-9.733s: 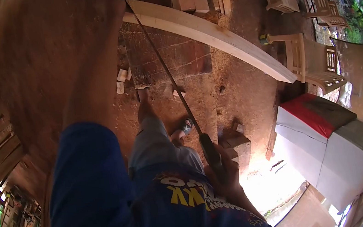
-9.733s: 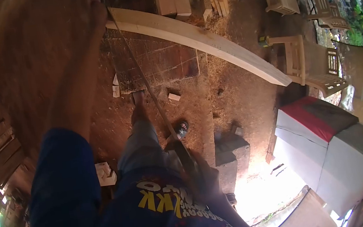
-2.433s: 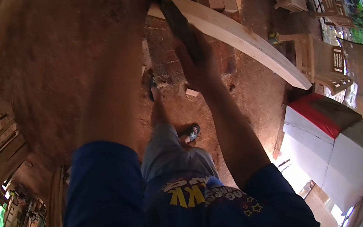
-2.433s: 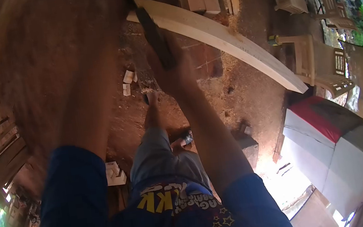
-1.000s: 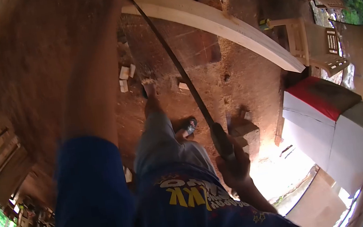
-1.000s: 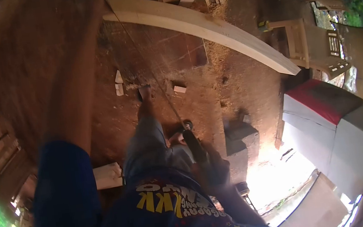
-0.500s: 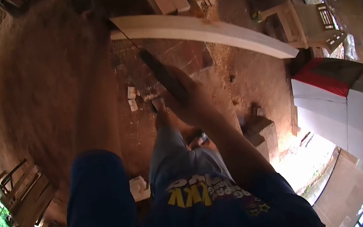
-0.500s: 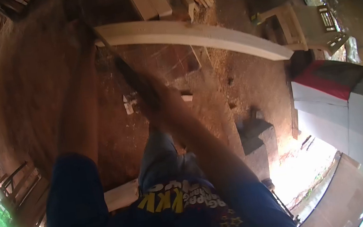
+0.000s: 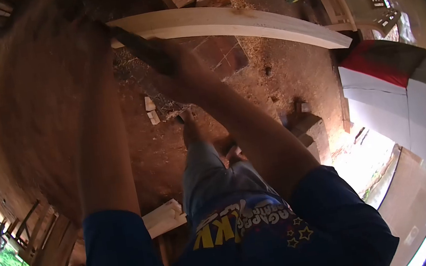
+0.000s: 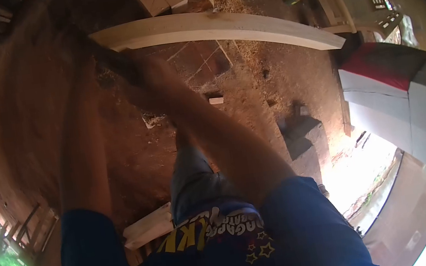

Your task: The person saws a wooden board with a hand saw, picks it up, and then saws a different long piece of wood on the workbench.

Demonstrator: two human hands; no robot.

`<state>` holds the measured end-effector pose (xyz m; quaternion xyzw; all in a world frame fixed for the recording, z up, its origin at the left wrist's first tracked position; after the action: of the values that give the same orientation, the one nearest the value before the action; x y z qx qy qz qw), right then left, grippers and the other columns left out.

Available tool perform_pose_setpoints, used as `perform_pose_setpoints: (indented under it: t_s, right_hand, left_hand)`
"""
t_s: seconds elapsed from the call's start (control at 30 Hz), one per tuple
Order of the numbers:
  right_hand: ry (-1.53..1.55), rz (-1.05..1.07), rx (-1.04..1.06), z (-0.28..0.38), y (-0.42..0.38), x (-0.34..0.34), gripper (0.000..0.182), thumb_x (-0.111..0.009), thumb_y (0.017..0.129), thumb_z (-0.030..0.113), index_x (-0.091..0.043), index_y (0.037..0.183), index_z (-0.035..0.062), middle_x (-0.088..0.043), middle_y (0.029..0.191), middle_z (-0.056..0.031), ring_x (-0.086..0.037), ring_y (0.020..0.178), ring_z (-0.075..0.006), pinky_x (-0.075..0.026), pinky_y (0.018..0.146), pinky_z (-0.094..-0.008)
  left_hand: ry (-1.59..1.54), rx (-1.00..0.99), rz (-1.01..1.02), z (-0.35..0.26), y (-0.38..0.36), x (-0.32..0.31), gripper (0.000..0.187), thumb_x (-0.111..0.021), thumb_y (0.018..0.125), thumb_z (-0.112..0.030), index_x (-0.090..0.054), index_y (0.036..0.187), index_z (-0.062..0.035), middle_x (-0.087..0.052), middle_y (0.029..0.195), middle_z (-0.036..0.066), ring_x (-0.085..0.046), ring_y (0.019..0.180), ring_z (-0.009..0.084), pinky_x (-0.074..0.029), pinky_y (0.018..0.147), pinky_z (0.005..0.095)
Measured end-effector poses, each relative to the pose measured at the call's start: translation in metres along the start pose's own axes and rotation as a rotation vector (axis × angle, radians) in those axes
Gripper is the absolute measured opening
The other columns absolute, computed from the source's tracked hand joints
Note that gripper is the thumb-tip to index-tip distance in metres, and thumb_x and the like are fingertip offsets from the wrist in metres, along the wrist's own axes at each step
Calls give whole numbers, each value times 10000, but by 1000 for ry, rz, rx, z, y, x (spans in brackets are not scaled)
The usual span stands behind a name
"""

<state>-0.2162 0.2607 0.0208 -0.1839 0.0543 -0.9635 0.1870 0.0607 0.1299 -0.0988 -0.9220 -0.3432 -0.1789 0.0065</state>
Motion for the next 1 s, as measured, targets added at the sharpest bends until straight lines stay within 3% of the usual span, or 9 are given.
perform_pose_setpoints:
  t_s: [0.13,0.3,0.33,0.47,0.53,0.67,0.77,0.87,1.0]
  right_hand:
    - [72,37,-54,25,3,-2,742,-771,781,113,-509,1475,71,-708,1159,-240,-711,1098,-339,-563,945,-449]
    - [86,73,-212,-12,-149,41,665,-690,873,81,-456,1495,107,-701,1147,-282,-729,1018,-408,-619,835,-506]
    - [89,82,-219,-17,-189,59,654,-718,865,81,-498,1478,145,-666,1250,-268,-748,936,-371,-660,751,-433]
    - [-411,-8,42,0,-280,97,596,-707,868,44,-564,1435,162,-629,1338,-193,-749,846,-306,-654,625,-349]
    - [-479,87,60,-7,-251,83,622,-716,865,41,-544,1455,135,-643,1308,-176,-745,911,-292,-647,663,-356]
    - [112,41,-176,-62,-102,18,671,-706,818,48,-524,1463,53,-709,1157,-170,-734,951,-211,-606,818,-367]
    - [74,15,-82,-1,-10,-4,674,-695,823,138,-521,1471,79,-710,1161,-242,-711,1097,-374,-554,941,-460]
    - [89,84,-119,22,-5,4,698,-701,809,128,-510,1479,85,-690,1239,-249,-694,1151,-381,-554,958,-464]
    - [-4,94,-177,20,-79,26,761,-708,785,57,-470,1508,74,-686,1273,-228,-701,1135,-370,-575,941,-438]
  left_hand:
    - [544,-230,51,4,15,0,448,-514,1070,-310,-472,1439,-60,-507,1454,147,-571,1271,255,-488,1043,453]
    - [-157,146,-30,-21,-14,1,379,-549,1028,-224,-494,1394,-143,-547,1307,108,-585,1150,226,-517,943,383]
    - [-306,228,-56,-17,-17,0,373,-556,1019,-207,-498,1385,-159,-555,1277,100,-588,1126,221,-522,923,369]
    - [13,27,-61,3,-10,14,299,-601,966,-149,-553,1258,-113,-621,1187,94,-608,1070,243,-536,830,372]
    - [-72,178,-68,-19,-16,8,356,-598,987,-181,-531,1337,-170,-593,1172,69,-599,1061,210,-523,865,365]
    - [-25,-148,-40,36,19,-3,272,-548,973,-90,-572,1244,-95,-635,1187,109,-597,1123,253,-483,952,401]
    - [-399,-107,131,82,43,-1,280,-529,991,-88,-554,1270,-82,-632,1186,113,-593,1144,255,-470,1004,402]
    - [-216,120,-16,-32,-15,8,312,-519,1020,-95,-491,1329,-57,-621,1175,128,-586,1161,255,-491,1024,411]
    - [-72,-16,-85,31,17,0,270,-539,1026,-118,-521,1291,-66,-637,1146,136,-630,1039,260,-553,898,391]
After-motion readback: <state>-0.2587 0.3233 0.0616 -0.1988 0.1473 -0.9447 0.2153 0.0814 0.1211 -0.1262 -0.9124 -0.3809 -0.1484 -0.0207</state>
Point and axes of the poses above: each hand's wrist, its own y-axis towards the middle knuckle, its own x-axis out of the back of the hand, z = x × y, the point moved 5 cm from there along y, towards the middle knuckle
